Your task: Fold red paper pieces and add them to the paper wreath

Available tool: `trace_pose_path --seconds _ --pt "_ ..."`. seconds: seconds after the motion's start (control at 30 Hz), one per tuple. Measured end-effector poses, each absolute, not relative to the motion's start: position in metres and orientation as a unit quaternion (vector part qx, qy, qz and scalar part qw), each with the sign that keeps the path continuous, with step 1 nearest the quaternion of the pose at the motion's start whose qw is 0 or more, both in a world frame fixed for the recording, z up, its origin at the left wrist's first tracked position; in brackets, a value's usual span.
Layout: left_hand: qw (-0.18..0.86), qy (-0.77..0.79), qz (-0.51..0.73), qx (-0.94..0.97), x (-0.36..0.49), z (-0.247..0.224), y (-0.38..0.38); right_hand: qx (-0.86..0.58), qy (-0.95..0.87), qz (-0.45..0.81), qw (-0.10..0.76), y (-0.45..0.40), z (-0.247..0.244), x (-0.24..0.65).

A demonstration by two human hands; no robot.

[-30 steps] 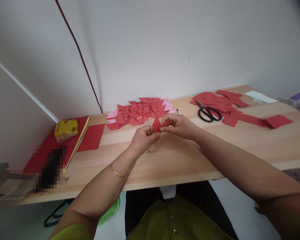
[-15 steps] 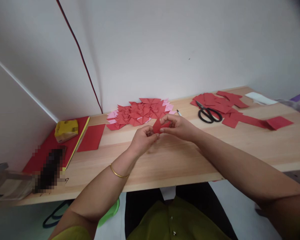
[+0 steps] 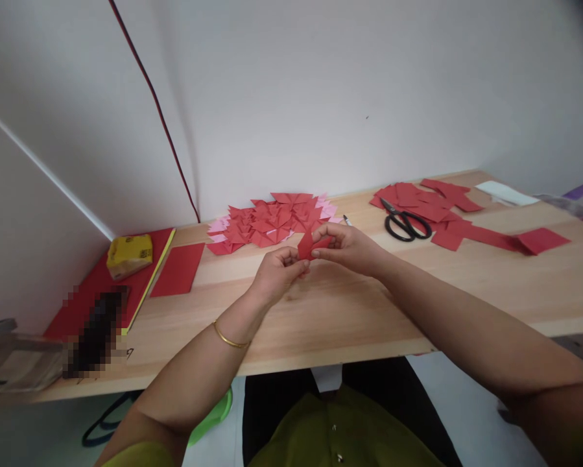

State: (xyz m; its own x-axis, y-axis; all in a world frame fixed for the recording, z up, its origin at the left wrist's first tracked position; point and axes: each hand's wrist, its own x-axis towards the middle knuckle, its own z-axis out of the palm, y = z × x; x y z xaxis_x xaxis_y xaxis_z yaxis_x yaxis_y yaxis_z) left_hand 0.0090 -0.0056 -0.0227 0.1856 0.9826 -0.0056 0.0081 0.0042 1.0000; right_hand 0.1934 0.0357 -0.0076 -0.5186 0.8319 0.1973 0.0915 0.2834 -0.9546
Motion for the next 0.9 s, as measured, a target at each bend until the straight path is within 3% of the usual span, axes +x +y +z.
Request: trace_pose_path --seconds 0.9 --pt "0.559 0.453 0.461 0.52 0.0114 -0.0231 -0.006 -0.322 -0.723 0.49 0.365 0.0362 -0.0088 0.1924"
